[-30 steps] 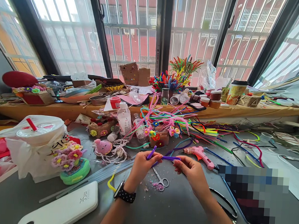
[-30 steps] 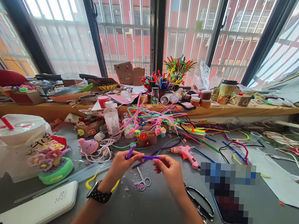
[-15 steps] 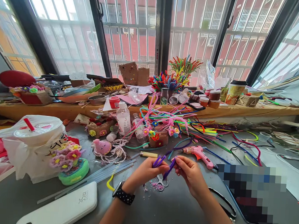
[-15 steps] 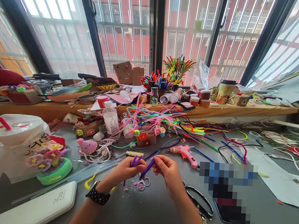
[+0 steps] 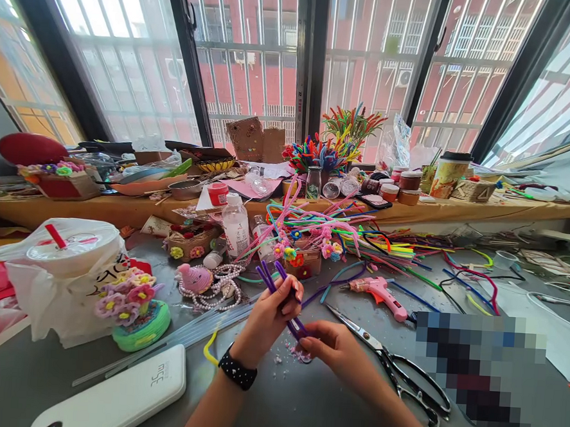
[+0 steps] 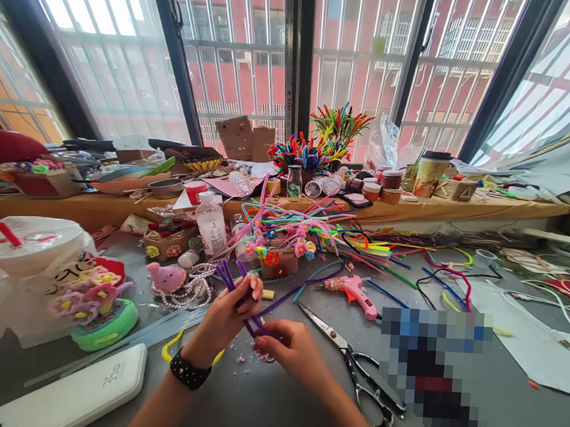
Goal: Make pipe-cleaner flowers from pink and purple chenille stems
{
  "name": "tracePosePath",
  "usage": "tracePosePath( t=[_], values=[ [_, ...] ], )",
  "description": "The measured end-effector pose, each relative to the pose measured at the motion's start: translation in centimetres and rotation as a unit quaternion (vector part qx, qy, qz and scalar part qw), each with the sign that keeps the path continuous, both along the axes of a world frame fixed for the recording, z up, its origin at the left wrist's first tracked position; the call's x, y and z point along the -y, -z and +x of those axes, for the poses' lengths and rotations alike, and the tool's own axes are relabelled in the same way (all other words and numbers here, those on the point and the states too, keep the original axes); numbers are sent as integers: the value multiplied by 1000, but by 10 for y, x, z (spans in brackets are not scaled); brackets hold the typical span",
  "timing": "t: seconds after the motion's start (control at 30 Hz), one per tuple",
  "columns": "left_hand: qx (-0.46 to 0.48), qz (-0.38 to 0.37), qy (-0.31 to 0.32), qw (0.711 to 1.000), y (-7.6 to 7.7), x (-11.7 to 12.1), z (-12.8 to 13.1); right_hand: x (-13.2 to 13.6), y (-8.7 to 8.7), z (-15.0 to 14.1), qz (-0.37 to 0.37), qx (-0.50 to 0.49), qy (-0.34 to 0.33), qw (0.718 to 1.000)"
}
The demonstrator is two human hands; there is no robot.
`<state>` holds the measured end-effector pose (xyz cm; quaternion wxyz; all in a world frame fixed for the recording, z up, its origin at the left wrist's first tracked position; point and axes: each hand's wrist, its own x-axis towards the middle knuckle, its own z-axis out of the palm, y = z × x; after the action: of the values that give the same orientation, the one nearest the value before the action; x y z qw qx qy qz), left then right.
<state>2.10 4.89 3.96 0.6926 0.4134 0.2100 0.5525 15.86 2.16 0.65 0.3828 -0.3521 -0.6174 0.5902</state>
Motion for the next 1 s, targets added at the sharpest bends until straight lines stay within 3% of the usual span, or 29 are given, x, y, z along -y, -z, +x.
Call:
tracePosePath(
  t=[0.17,0.33,0.5,0.7,0.77,0.87,1.0],
  values=[
    [37,-6,13,999,3,-1,3,-3,4,-1,12,9,14,1000],
    [100,-11,-10,995,3,-5,-1,-8,5,6,27,-31,91,995],
    [179,-38,-30,983,1,-10,-10,-11,4,13,-44,-148,160,975],
    [212,-53,-79,973,2,-14,-20,-18,3,24,-113,-279,190,934],
    [172,-53,-105,978,3,-15,-23,-21,2,27,-120,-316,192,921],
    [34,-48,-123,991,4,-13,-24,-24,1,32,-120,-355,202,905],
    [-131,-66,-82,986,1,-8,-18,-27,0,38,-107,-362,232,896]
  ],
)
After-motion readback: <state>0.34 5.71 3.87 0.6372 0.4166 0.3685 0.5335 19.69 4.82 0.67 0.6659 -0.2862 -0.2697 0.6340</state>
